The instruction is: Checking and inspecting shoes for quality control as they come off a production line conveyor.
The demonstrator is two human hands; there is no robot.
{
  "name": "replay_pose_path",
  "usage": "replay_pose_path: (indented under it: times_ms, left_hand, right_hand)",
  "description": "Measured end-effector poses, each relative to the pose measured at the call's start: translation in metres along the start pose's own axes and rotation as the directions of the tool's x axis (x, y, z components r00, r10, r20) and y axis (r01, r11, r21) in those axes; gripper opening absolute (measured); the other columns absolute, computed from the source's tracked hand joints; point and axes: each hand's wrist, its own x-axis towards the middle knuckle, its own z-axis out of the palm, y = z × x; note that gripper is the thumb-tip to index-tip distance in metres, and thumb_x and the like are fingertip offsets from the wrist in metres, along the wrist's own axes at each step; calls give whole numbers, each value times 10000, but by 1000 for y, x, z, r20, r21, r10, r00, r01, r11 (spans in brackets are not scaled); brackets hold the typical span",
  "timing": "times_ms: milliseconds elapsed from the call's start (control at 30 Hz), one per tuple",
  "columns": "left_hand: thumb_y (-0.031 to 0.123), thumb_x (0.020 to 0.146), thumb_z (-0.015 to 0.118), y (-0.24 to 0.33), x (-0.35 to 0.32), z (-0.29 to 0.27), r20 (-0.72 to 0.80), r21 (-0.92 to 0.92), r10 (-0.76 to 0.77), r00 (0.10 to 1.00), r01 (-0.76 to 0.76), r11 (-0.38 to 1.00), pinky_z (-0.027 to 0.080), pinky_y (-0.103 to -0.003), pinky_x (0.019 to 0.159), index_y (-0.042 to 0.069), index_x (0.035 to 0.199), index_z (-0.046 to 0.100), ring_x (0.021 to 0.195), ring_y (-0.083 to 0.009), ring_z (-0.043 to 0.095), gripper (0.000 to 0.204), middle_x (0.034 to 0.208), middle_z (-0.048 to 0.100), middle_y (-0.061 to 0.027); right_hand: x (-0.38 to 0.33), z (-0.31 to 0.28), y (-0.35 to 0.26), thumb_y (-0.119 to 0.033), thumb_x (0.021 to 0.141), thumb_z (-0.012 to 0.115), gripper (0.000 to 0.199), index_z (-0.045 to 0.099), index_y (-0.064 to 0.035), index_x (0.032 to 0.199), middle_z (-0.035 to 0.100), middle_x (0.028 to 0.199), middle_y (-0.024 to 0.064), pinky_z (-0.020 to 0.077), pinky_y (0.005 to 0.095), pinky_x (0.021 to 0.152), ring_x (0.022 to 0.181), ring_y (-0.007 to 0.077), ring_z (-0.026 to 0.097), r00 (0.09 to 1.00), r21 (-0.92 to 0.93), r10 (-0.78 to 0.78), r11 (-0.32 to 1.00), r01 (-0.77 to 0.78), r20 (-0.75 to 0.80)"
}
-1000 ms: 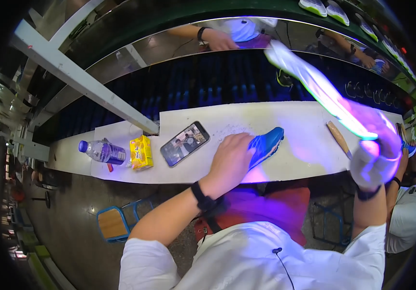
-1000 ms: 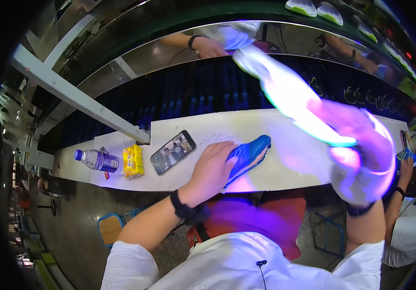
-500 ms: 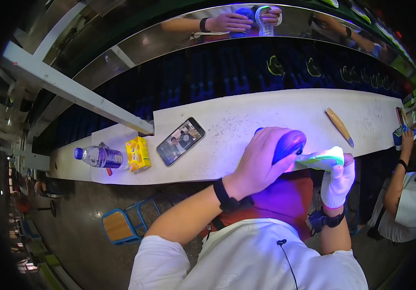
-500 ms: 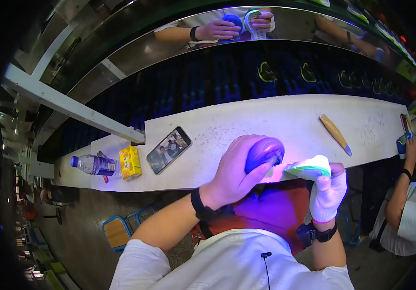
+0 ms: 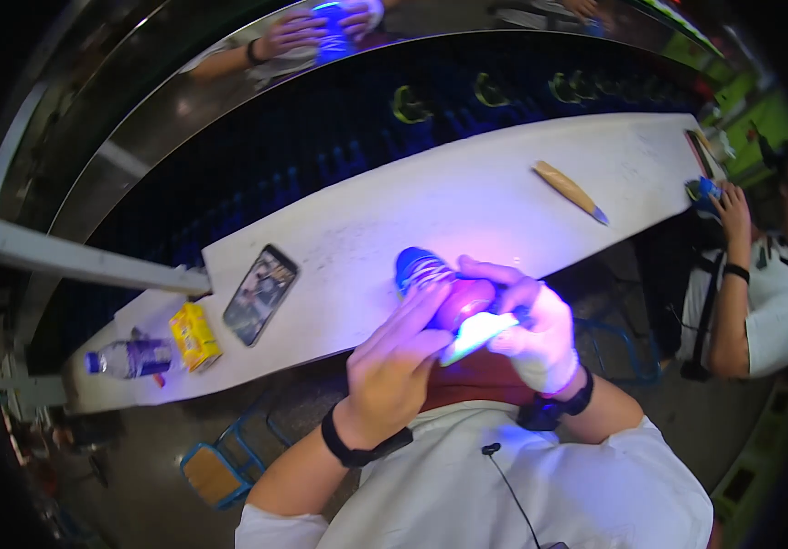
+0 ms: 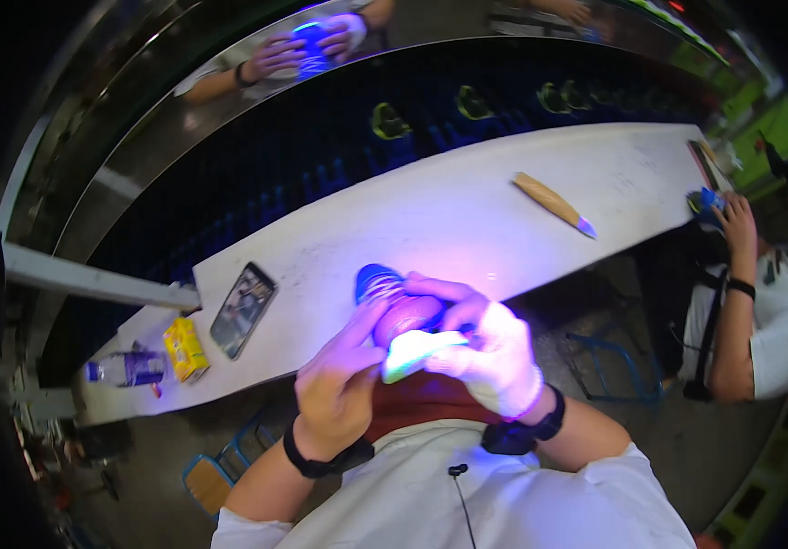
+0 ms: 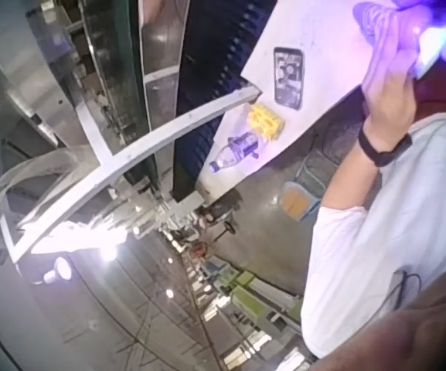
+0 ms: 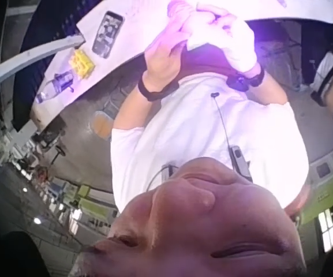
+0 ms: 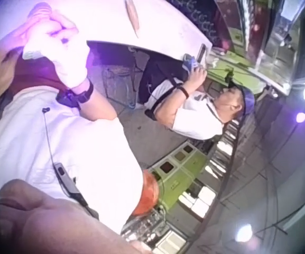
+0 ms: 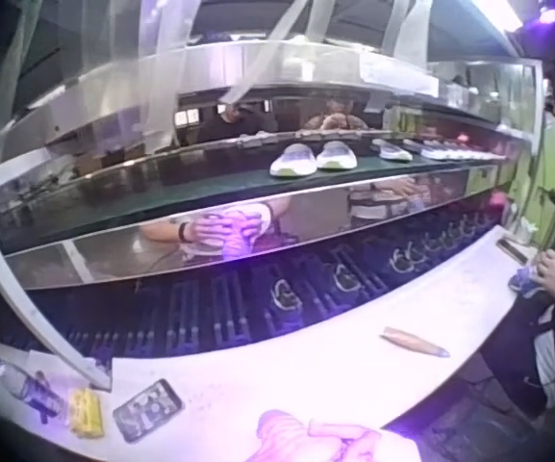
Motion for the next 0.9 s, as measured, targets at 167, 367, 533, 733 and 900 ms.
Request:
replay_pose_path:
  times_ms: [167,367,533,733,900]
  left_hand:
    - [90,1011,716,19,-25,23,-59,-291,-218,974,192,937,372,-593,1219,13,1152,534,1432,-541,522,243,1456,564,-419]
    - [264,1019,761,14,-41,50,-234,-376,-214,948,115,919,193,-654,1276,57,1074,420,1515,-585,391,402,1499,525,-425]
    - [305,1023,753,13,-44,49,-240,-402,-225,944,114,908,175,-668,1273,77,1038,414,1509,-603,384,409,1471,568,-396]
    - [322,1030,743,15,-45,51,-253,-389,-234,939,122,913,168,-685,1267,102,1069,446,1485,-621,407,372,1458,583,-392]
    - [289,1027,753,16,-46,50,-238,-389,-247,940,141,910,156,-677,1274,110,1089,466,1471,-609,438,344,1436,605,-387]
  right_hand:
    - [-7,7,7,-139,865,883,294,643,-31,996,600,1469,329,368,579,1233,1435,434,549,995,-36,-96,995,95,-15]
    - [-15,3,15,-162,861,895,296,645,-62,984,667,1404,275,283,613,1279,1407,451,579,990,-145,-129,980,137,60]
    - [-21,0,15,-143,840,904,309,644,-71,990,672,1401,270,296,617,1275,1398,446,591,993,-145,-96,984,105,69]
    - [-17,-1,17,-108,812,918,346,630,-80,1000,683,1380,271,349,599,1254,1382,423,611,991,-156,-117,980,127,68]
    - [-17,-4,12,-125,814,930,360,606,-59,958,733,1318,220,591,436,1005,1214,332,731,977,-342,-188,916,211,98]
